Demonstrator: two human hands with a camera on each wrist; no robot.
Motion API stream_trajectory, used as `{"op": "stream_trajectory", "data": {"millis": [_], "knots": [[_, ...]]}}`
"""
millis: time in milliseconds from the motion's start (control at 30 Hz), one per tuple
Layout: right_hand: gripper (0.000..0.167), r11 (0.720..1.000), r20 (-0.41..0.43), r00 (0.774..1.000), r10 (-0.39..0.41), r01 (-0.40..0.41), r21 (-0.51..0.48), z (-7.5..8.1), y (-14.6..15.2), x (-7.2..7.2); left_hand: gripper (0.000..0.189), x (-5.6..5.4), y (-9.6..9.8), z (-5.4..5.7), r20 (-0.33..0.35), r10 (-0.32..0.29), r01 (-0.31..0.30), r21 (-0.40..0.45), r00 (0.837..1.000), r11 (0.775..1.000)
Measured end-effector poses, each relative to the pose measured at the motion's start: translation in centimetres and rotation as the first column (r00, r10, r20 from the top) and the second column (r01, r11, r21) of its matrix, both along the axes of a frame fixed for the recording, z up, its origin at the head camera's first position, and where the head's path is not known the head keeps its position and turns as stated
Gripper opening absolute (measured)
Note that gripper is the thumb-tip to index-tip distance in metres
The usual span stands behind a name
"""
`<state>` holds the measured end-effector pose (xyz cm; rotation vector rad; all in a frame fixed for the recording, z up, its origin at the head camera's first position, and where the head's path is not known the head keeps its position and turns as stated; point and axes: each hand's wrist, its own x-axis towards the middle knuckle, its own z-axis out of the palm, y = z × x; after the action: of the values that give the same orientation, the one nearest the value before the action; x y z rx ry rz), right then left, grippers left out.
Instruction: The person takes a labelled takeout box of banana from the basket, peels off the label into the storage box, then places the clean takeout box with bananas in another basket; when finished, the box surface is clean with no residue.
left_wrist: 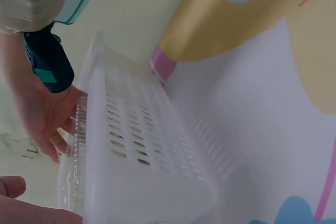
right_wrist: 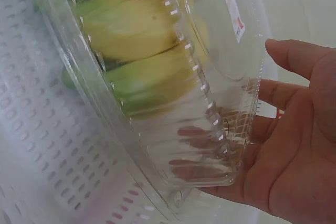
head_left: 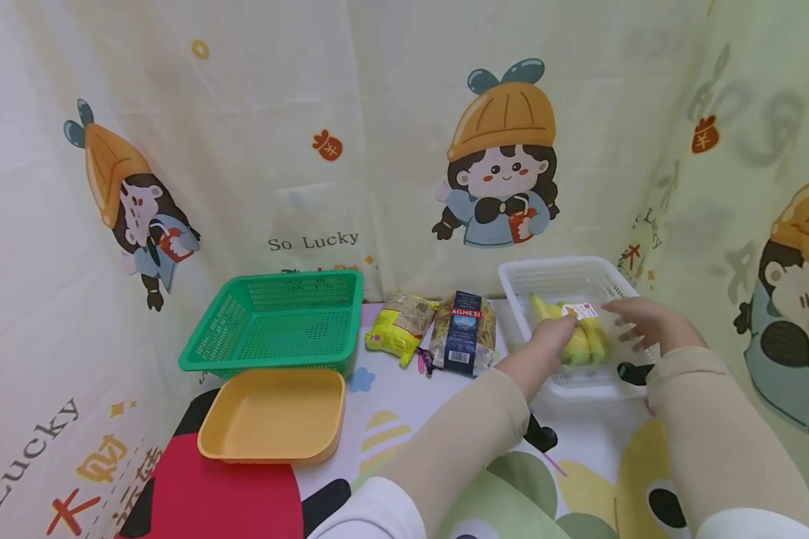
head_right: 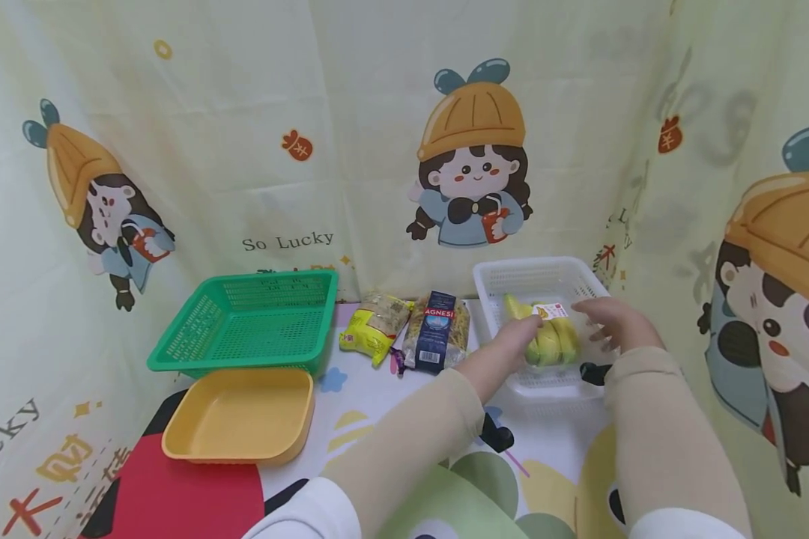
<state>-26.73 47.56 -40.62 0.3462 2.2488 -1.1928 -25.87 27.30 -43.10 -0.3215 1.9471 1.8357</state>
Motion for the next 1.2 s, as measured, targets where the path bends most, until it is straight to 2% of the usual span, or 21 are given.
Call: {"op": "stream_trajectory", "data": {"millis": [133,300,400,500,633,733,867,1000,1133,1200], "knots": [[0.088,0.999,-0.046,0.999,0.013,-0.012,0.03,1.0,0.3,-0.3,0.052,0.0,-0.8,1.3,-0.017,-0.029,0.03,0.055,0.999,0.998],[0.085,0.996,-0.125,0.99,0.068,-0.06,0.061,3.6,0.1,-0.8,0.066,-0.7,-2.9,3.6,-0.095,-0.111,0.117,0.062,0.989,0.991],[0.086,0.994,-0.187,0.978,0.094,-0.082,0.071,5.3,-0.5,-0.9,0.066,-1.3,-4.2,4.6,-0.168,-0.149,0.152,0.006,0.975,0.988],[0.084,0.992,-0.24,0.964,0.111,-0.095,0.08,6.5,-1.3,-0.8,0.064,-1.7,-5.3,5.3,-0.236,-0.151,0.136,-0.079,0.96,0.988],[0.083,0.992,-0.284,0.952,0.118,-0.099,0.08,7.3,-2.8,-0.5,0.063,-2.0,-6.9,6.4,-0.303,-0.183,0.114,-0.232,0.935,0.966],[0.081,0.993,-0.316,0.943,0.107,-0.087,0.077,7.7,-4.0,-0.1,0.064,-2.1,-8.4,6.9,-0.337,-0.208,0.109,-0.291,0.918,0.951],[0.072,0.994,-0.373,0.922,0.104,-0.081,0.077,7.9,-6.0,0.7,0.061,-2.2,-11.2,6.5,-0.395,-0.252,0.144,-0.284,0.883,0.948],[0.069,0.994,-0.433,0.895,0.107,-0.088,0.065,7.3,-8.3,1.5,0.06,-2.3,-14.5,5.4,-0.444,-0.292,0.201,-0.241,0.847,0.949],[0.069,0.995,-0.472,0.876,0.101,-0.097,0.033,6.4,-10.7,2.1,0.059,-2.0,-17.7,4.4,-0.456,-0.271,0.269,-0.071,0.848,0.96],[0.07,0.993,-0.489,0.865,0.114,-0.107,0.043,6.1,-11.8,2.4,0.061,-1.5,-19.4,4.2,-0.442,-0.255,0.277,-0.015,0.86,0.961]]}}
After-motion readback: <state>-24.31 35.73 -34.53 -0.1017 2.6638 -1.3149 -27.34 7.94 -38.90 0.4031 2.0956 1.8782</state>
